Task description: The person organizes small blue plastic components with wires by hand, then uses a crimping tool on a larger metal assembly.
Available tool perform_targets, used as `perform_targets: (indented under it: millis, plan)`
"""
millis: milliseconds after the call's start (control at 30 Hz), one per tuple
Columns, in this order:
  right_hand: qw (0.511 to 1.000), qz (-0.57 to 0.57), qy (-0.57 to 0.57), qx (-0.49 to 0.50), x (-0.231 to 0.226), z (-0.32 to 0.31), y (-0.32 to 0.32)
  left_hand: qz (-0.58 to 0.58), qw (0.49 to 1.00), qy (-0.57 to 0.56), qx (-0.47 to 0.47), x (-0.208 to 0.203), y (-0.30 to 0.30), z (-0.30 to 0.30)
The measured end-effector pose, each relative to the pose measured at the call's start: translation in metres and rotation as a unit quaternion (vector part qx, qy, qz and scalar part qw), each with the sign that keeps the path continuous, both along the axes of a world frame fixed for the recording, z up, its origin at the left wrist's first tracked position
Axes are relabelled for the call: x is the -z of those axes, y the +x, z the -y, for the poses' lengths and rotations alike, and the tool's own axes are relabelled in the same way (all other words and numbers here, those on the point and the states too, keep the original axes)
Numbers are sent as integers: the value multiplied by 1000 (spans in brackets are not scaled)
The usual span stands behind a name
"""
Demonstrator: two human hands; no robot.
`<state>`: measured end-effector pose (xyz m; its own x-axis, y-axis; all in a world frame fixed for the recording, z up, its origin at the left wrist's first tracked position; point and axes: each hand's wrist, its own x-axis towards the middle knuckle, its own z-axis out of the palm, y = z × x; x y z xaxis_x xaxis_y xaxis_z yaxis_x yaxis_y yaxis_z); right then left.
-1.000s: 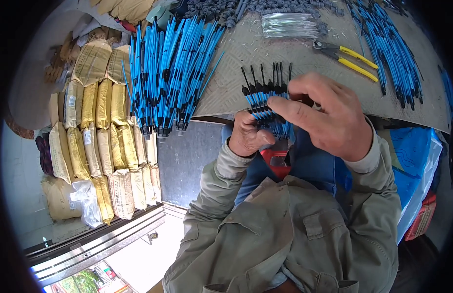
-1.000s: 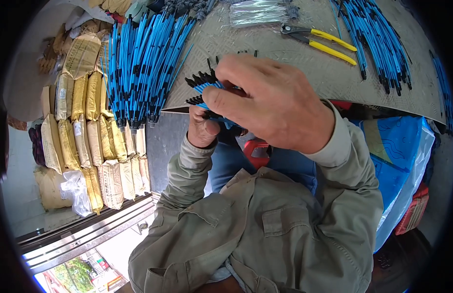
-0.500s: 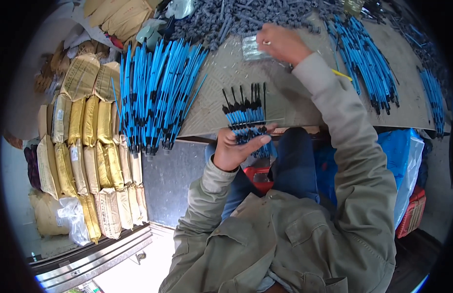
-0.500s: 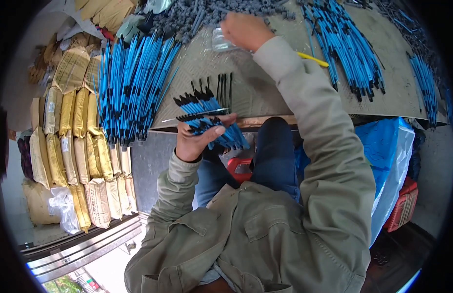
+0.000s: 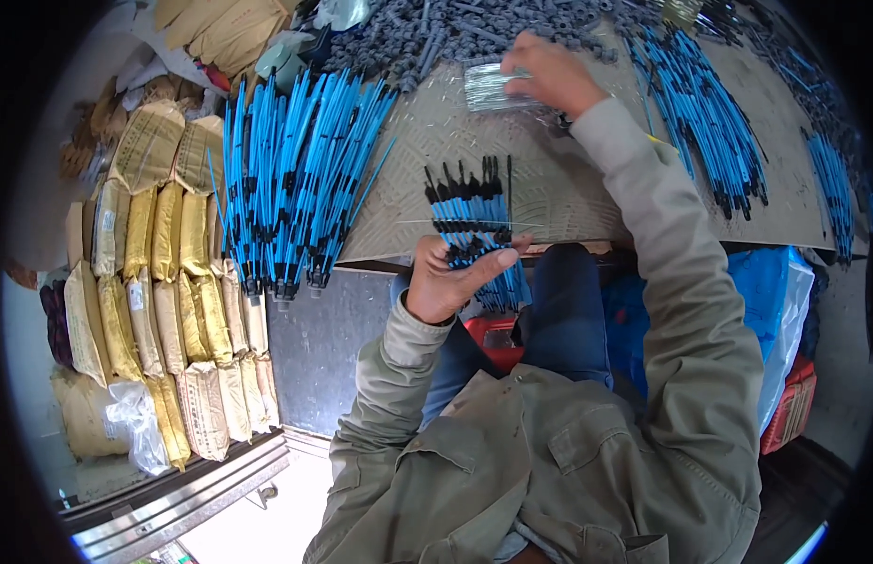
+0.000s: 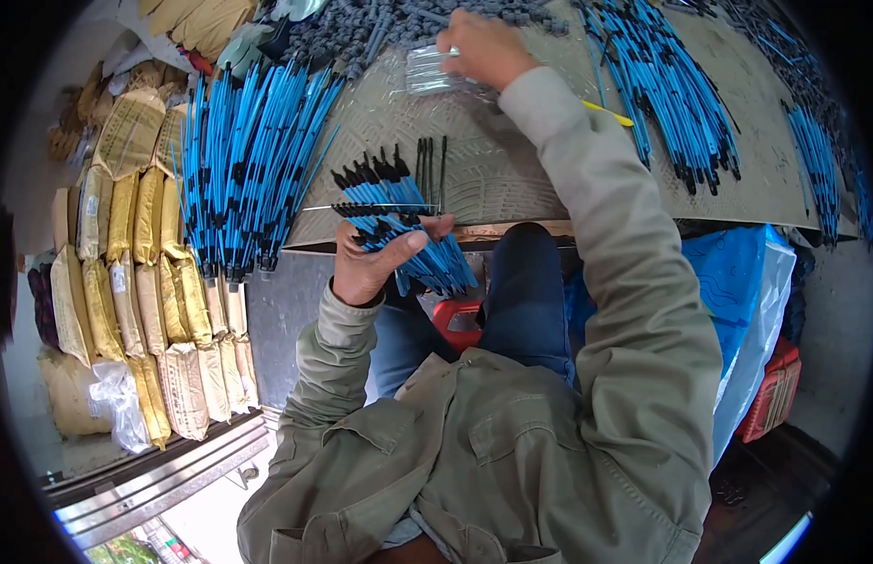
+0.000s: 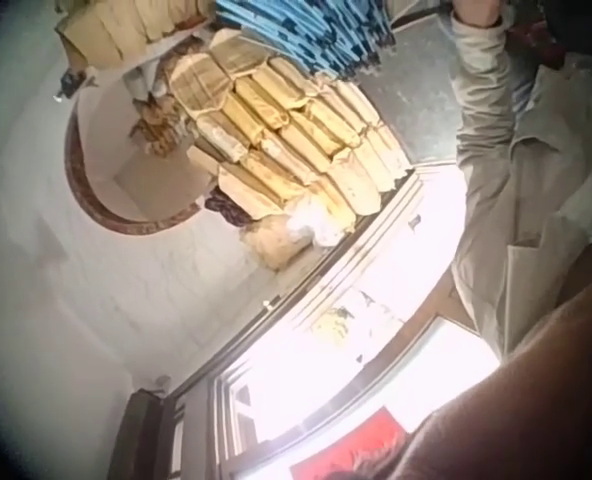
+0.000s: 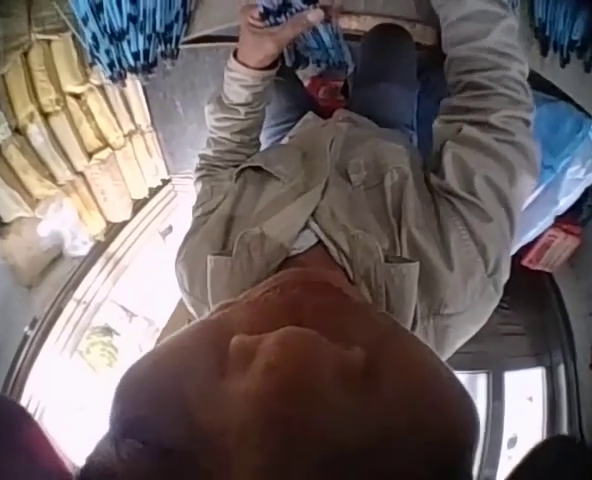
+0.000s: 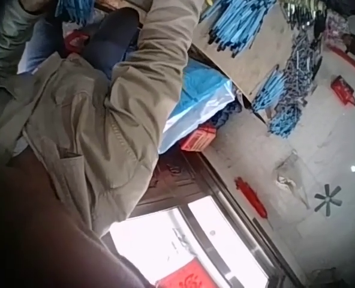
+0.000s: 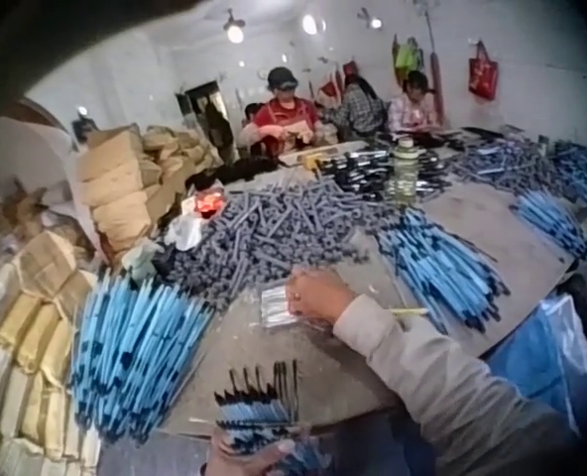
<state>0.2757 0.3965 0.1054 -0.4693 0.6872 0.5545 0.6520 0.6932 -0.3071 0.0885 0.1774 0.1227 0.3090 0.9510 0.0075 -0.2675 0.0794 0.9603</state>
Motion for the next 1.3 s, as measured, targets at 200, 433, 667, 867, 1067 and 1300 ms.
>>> perform_targets:
  millis: [200, 433, 667, 867, 1067, 1300]
  plan:
    - [999, 35, -14, 24, 6, -11, 8, 11, 1000, -24, 3, -4, 5, -1]
    - [917, -244, -270, -162, -50, 84, 4, 23, 1000, -19, -8, 0, -3, 0]
    - [991, -99, 40, -75, -57, 161, 9, 13, 1000, -14, 6, -5, 0, -1]
    - [988, -138, 41, -52, -53, 163, 2, 15, 1000, -16, 7, -4, 1, -2]
    - [989, -126, 38, -62, -55, 161, 1, 5, 1000, -6, 9, -4, 0, -1]
    - [989, -117, 37, -79, -56, 162, 1, 1, 1000, -12, 14, -7, 0, -2]
